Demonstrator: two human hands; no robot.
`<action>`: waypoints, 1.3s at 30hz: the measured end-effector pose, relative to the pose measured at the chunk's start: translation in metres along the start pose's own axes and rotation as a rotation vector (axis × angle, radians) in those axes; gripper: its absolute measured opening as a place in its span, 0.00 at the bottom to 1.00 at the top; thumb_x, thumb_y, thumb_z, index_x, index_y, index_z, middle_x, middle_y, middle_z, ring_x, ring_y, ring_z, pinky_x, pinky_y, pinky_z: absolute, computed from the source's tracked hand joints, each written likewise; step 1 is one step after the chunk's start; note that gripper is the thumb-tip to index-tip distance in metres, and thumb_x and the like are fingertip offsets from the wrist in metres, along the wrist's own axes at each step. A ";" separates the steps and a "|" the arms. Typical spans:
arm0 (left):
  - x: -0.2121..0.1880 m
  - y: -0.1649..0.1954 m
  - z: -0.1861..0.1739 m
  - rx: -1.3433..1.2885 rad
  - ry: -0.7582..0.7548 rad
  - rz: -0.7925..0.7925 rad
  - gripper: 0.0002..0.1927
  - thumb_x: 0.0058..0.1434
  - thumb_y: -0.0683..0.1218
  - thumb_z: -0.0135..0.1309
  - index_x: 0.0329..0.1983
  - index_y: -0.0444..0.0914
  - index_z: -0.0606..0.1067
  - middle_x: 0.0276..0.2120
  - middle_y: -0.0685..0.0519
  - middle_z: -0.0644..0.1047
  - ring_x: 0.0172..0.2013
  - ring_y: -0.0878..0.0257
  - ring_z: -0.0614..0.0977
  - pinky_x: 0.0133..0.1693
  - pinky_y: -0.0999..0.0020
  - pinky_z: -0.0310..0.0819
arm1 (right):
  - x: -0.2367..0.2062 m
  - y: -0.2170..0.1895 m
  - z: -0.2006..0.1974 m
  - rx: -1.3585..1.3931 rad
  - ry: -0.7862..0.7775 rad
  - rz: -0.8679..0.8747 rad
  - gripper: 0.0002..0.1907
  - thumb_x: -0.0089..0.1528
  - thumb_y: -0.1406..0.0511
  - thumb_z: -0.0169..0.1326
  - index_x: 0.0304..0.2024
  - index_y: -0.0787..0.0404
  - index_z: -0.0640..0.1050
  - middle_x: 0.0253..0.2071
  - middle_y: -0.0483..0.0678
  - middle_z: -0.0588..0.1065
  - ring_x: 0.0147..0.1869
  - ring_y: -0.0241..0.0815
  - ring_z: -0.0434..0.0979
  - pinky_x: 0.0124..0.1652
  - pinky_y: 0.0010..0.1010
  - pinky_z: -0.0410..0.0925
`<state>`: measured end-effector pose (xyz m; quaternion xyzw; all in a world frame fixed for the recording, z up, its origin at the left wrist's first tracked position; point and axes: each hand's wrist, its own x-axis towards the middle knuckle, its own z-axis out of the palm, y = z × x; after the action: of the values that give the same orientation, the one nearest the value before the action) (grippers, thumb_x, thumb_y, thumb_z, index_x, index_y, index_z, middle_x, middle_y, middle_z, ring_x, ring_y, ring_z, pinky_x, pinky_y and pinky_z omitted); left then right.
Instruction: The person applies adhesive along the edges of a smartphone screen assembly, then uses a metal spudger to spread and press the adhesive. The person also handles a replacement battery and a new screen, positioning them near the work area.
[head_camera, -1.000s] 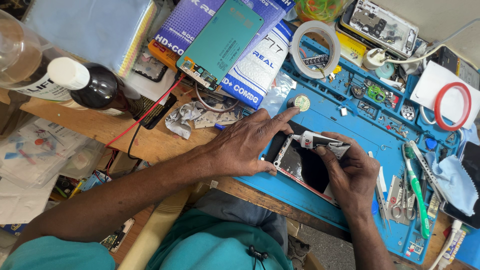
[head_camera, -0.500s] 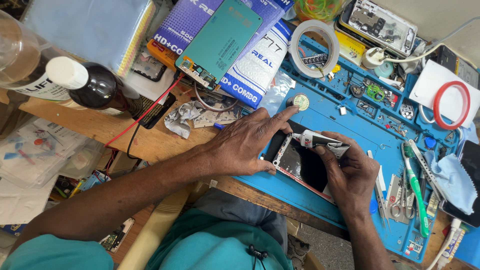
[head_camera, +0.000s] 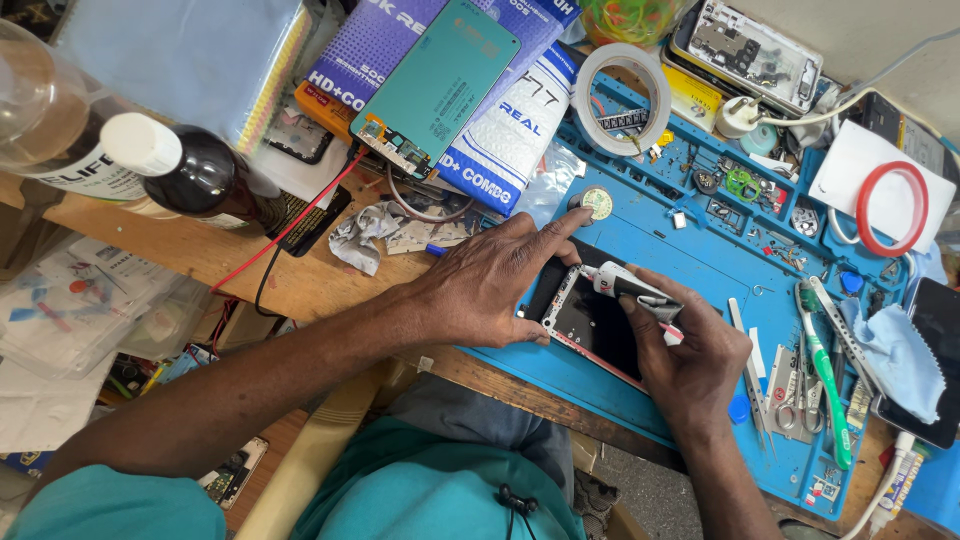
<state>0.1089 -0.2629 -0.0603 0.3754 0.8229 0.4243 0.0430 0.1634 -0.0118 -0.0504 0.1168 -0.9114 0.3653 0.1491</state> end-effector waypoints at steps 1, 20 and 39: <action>0.000 0.000 0.000 0.005 0.004 0.005 0.69 0.43 0.52 0.74 0.77 0.35 0.40 0.58 0.49 0.74 0.53 0.49 0.74 0.59 0.53 0.68 | -0.001 -0.001 0.000 -0.041 0.006 -0.028 0.17 0.64 0.71 0.64 0.55 0.64 0.80 0.48 0.54 0.82 0.49 0.41 0.85 0.45 0.28 0.76; -0.001 0.000 0.002 0.073 0.025 0.025 0.64 0.47 0.53 0.70 0.76 0.33 0.42 0.55 0.46 0.75 0.54 0.47 0.74 0.60 0.51 0.68 | -0.001 -0.017 -0.003 -0.109 0.001 0.010 0.15 0.65 0.68 0.63 0.53 0.64 0.80 0.42 0.56 0.82 0.43 0.42 0.86 0.29 0.27 0.77; 0.016 -0.004 -0.006 0.028 -0.096 -0.045 0.70 0.38 0.55 0.77 0.75 0.35 0.44 0.53 0.46 0.75 0.55 0.47 0.74 0.57 0.51 0.70 | 0.005 -0.020 -0.008 -0.059 -0.041 0.137 0.15 0.64 0.66 0.62 0.52 0.63 0.80 0.34 0.54 0.83 0.30 0.36 0.84 0.24 0.27 0.71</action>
<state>0.0934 -0.2579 -0.0554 0.3772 0.8340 0.3933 0.0868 0.1671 -0.0210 -0.0305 0.0570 -0.9305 0.3452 0.1083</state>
